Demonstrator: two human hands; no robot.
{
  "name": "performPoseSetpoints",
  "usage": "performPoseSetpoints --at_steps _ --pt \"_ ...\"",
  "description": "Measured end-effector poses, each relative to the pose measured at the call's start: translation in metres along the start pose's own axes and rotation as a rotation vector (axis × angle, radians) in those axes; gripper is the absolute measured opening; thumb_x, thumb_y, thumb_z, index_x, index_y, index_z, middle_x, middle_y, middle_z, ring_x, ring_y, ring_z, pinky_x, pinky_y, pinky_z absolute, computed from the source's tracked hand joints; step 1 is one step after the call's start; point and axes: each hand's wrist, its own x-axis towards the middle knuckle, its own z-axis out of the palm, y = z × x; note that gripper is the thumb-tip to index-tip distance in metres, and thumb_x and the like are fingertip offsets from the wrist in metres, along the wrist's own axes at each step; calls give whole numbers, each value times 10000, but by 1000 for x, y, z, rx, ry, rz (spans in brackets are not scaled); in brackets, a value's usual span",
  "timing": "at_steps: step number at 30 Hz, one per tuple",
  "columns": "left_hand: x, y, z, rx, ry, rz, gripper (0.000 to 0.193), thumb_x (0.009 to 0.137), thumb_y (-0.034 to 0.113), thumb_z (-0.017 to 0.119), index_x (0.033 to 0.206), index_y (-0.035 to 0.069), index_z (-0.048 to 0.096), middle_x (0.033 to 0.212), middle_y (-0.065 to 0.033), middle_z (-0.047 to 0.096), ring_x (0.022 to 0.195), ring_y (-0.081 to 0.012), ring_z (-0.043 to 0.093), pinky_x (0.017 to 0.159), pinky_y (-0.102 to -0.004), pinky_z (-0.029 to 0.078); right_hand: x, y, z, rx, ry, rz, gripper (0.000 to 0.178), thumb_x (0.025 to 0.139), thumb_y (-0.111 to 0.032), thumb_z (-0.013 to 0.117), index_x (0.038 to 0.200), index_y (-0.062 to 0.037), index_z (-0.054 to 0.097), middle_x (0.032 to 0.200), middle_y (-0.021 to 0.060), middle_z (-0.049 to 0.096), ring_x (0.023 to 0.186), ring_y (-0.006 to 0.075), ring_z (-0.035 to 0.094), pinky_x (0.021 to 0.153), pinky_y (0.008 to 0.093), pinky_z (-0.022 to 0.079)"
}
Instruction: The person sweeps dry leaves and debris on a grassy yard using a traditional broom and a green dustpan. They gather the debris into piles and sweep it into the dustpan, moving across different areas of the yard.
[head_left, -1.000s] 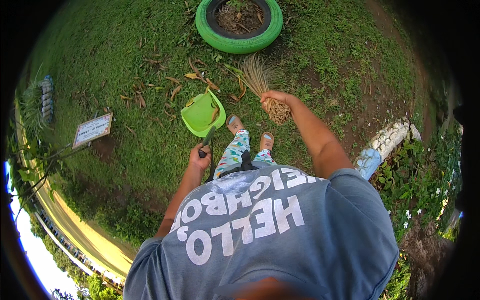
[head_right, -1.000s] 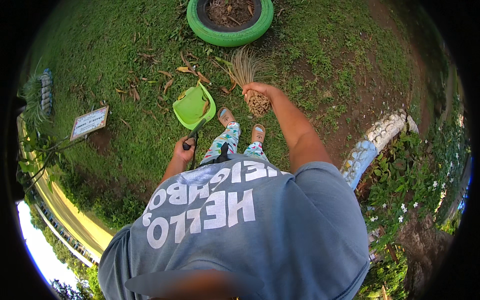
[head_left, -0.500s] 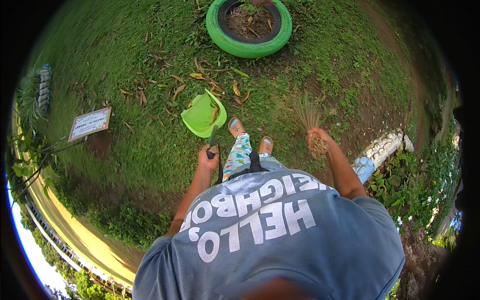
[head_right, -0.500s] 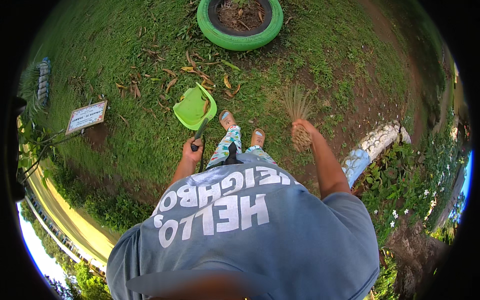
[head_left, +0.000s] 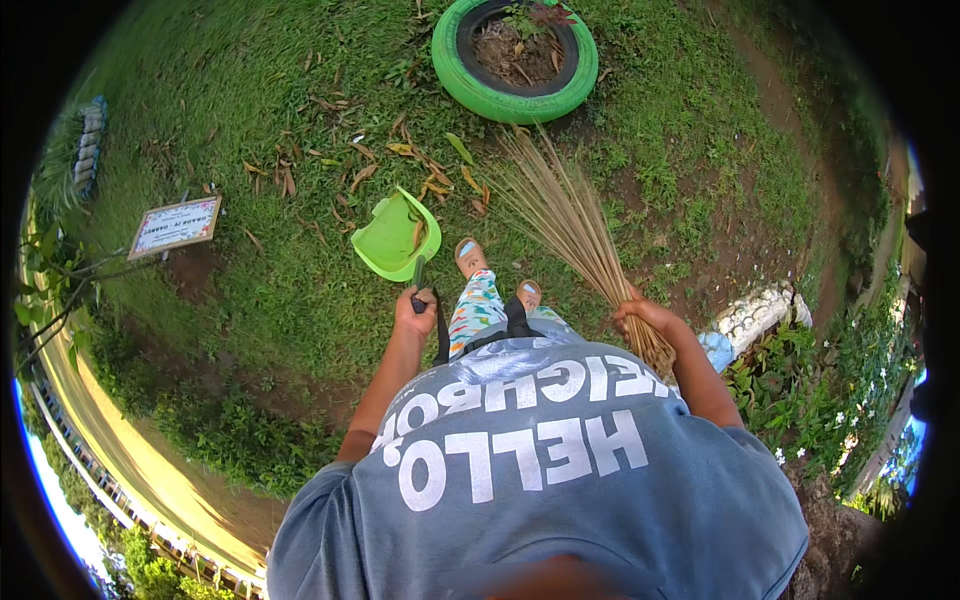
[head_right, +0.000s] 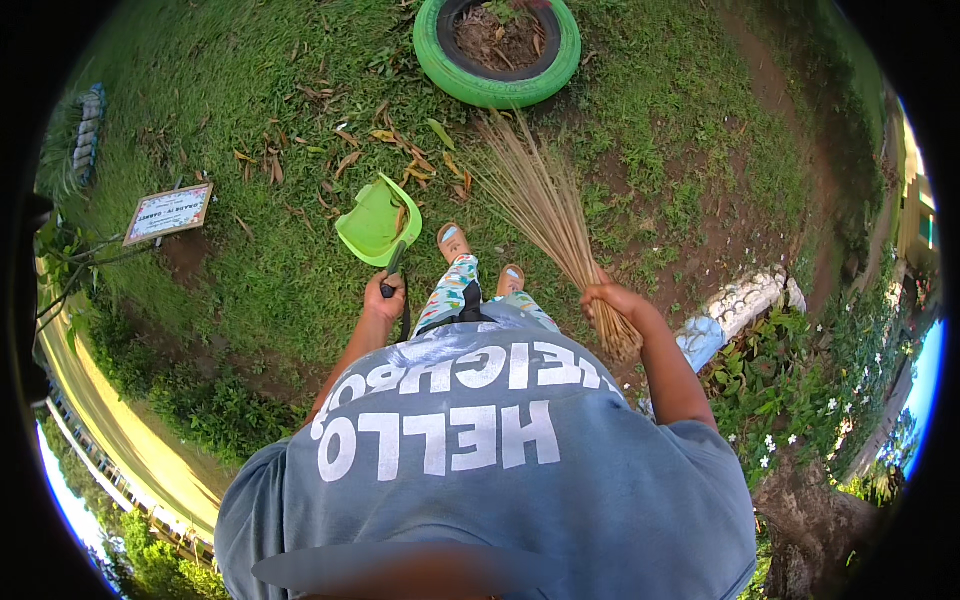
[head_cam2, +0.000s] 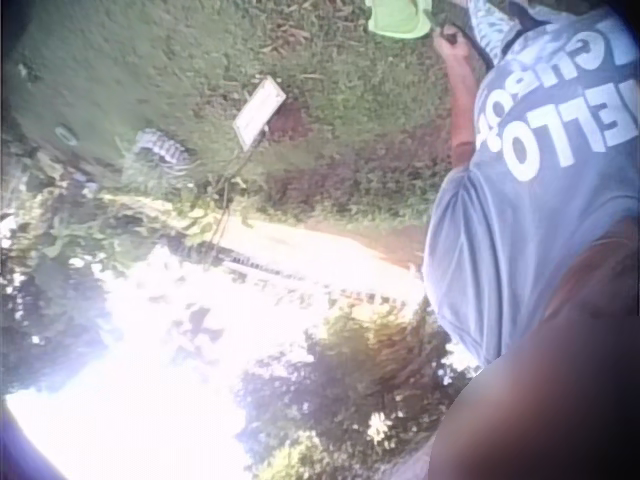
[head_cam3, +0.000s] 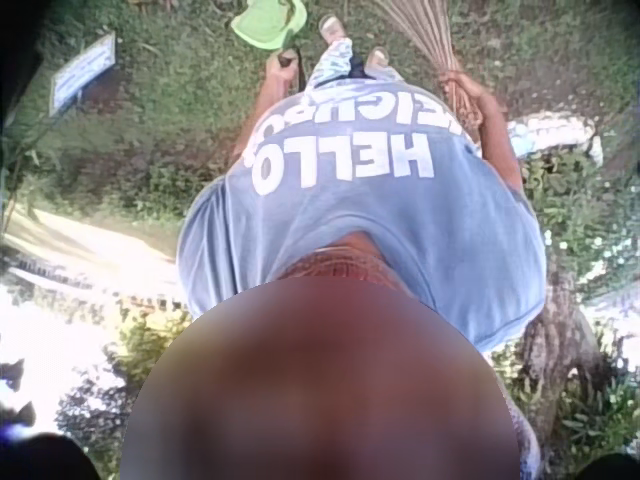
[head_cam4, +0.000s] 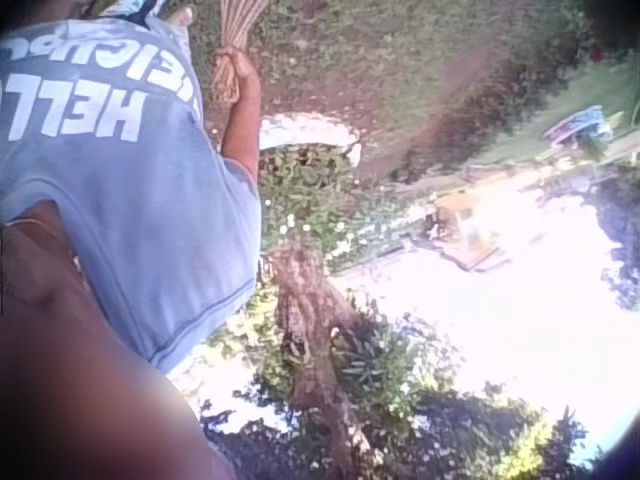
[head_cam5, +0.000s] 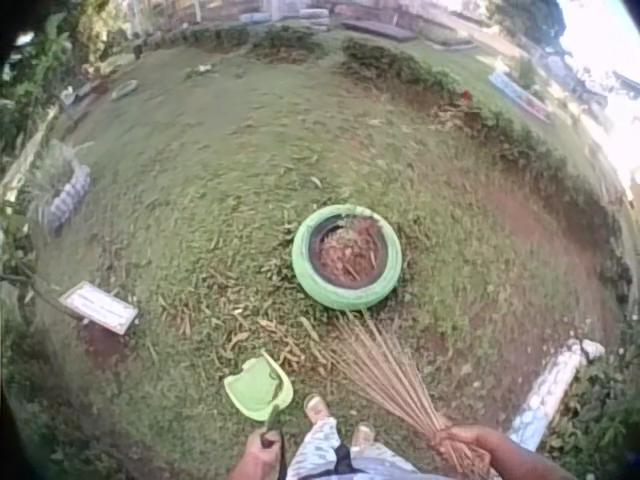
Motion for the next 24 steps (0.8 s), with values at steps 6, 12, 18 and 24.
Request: performPoseSetpoints --at_steps 6,12,18,24 --pt "-12 7 -12 -23 -11 48 105 868 75 419 806 21 354 600 -46 368 480 -132 396 414 -220 379 -6 56 -21 829 147 386 181 811 -134 505 659 -52 448 604 55 488 545 155 525 506 267 478" --pt "-15 15 -26 -99 -7 40 122 878 61 416 786 42 339 581 -34 346 478 -132 394 416 -233 391 207 -91 113 404 -397 -161 151 786 -111 538 692 -40 442 666 71 485 548 136 512 497 248 488" --pt "-10 16 -26 -190 -6 85 123 869 63 416 780 53 332 574 -29 342 468 -132 391 411 -238 381 180 -164 136 335 -369 -59 161 844 -188 505 830 -36 452 656 93 494 535 153 505 474 268 488" --pt "-17 14 -24 -256 -95 168 121 862 54 422 781 66 333 579 -25 341 472 -130 380 414 -233 378 50 -112 80 249 -102 127 118 817 -118 480 868 -54 396 655 90 489 538 146 491 428 264 440"
